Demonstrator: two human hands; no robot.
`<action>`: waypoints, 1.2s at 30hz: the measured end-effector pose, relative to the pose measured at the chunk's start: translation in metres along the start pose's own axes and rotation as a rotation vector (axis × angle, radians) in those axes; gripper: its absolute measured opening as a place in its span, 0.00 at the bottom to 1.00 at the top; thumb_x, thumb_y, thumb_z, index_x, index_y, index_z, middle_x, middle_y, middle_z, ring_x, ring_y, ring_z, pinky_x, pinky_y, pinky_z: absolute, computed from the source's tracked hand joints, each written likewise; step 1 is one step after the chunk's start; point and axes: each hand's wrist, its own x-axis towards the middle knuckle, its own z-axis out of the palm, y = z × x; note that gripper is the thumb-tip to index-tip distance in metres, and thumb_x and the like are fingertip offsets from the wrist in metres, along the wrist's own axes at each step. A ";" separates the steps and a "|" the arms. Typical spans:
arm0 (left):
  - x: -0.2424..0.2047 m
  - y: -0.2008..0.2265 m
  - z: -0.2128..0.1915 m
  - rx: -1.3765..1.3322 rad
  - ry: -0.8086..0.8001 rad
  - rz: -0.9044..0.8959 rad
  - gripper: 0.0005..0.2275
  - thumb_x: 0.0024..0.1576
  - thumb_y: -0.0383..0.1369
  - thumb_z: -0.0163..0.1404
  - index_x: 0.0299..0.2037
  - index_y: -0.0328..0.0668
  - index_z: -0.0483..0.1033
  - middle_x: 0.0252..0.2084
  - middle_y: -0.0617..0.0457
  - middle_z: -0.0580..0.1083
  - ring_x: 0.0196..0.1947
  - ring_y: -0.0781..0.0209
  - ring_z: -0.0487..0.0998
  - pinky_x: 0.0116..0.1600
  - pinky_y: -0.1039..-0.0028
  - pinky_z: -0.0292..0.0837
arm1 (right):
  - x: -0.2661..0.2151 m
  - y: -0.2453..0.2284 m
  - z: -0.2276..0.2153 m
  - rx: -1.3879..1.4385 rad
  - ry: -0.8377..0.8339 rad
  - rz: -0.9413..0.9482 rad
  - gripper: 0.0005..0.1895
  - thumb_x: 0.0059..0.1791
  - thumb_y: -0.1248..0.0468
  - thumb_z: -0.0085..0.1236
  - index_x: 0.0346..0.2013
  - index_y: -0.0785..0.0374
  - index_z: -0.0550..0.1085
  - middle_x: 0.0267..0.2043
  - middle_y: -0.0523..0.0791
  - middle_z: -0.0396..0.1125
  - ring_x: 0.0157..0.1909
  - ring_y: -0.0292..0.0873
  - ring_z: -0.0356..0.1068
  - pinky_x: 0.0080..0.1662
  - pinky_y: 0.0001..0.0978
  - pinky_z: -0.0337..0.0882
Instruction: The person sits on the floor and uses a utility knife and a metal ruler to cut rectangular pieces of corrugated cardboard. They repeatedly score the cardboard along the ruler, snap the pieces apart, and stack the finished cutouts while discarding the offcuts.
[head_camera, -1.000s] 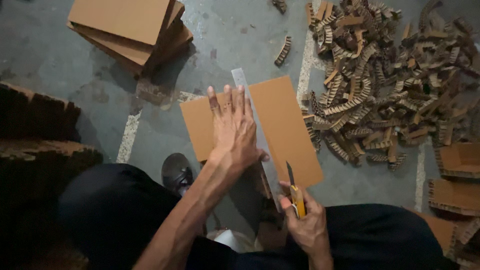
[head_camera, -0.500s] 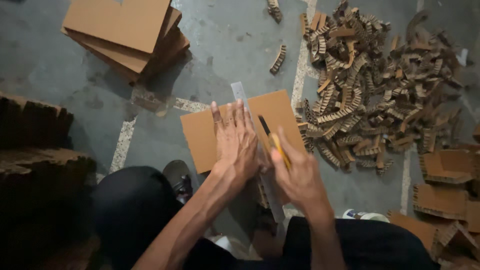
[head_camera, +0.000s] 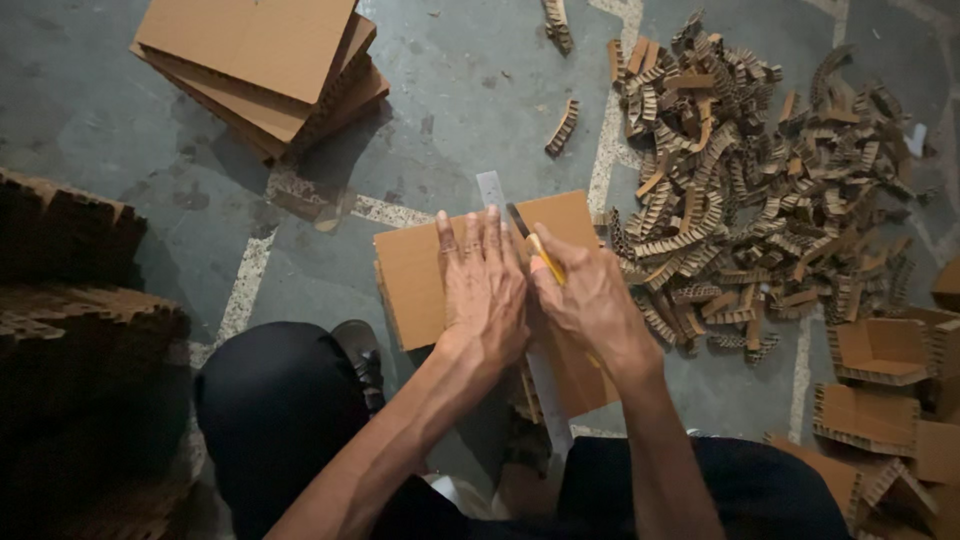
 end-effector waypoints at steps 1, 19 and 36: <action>-0.001 0.000 0.000 -0.009 -0.002 -0.003 0.58 0.41 0.56 0.63 0.73 0.26 0.42 0.77 0.35 0.42 0.76 0.35 0.41 0.69 0.32 0.22 | 0.001 -0.002 -0.001 -0.013 -0.029 0.039 0.24 0.52 0.59 0.51 0.63 0.62 0.71 0.32 0.65 0.71 0.32 0.61 0.75 0.37 0.48 0.74; -0.007 -0.003 -0.004 -0.055 0.026 0.005 0.59 0.37 0.58 0.65 0.72 0.27 0.46 0.76 0.33 0.44 0.76 0.36 0.41 0.69 0.31 0.24 | 0.030 0.053 0.032 -0.672 0.151 -0.745 0.12 0.50 0.66 0.49 0.43 0.71 0.75 0.57 0.59 0.71 0.45 0.56 0.76 0.44 0.47 0.74; -0.011 -0.001 -0.005 0.024 0.006 -0.016 0.62 0.37 0.62 0.65 0.72 0.24 0.44 0.77 0.34 0.43 0.77 0.38 0.41 0.67 0.31 0.19 | -0.091 0.016 0.009 0.169 0.056 -0.091 0.20 0.51 0.64 0.52 0.56 0.68 0.75 0.35 0.63 0.72 0.38 0.64 0.74 0.38 0.47 0.72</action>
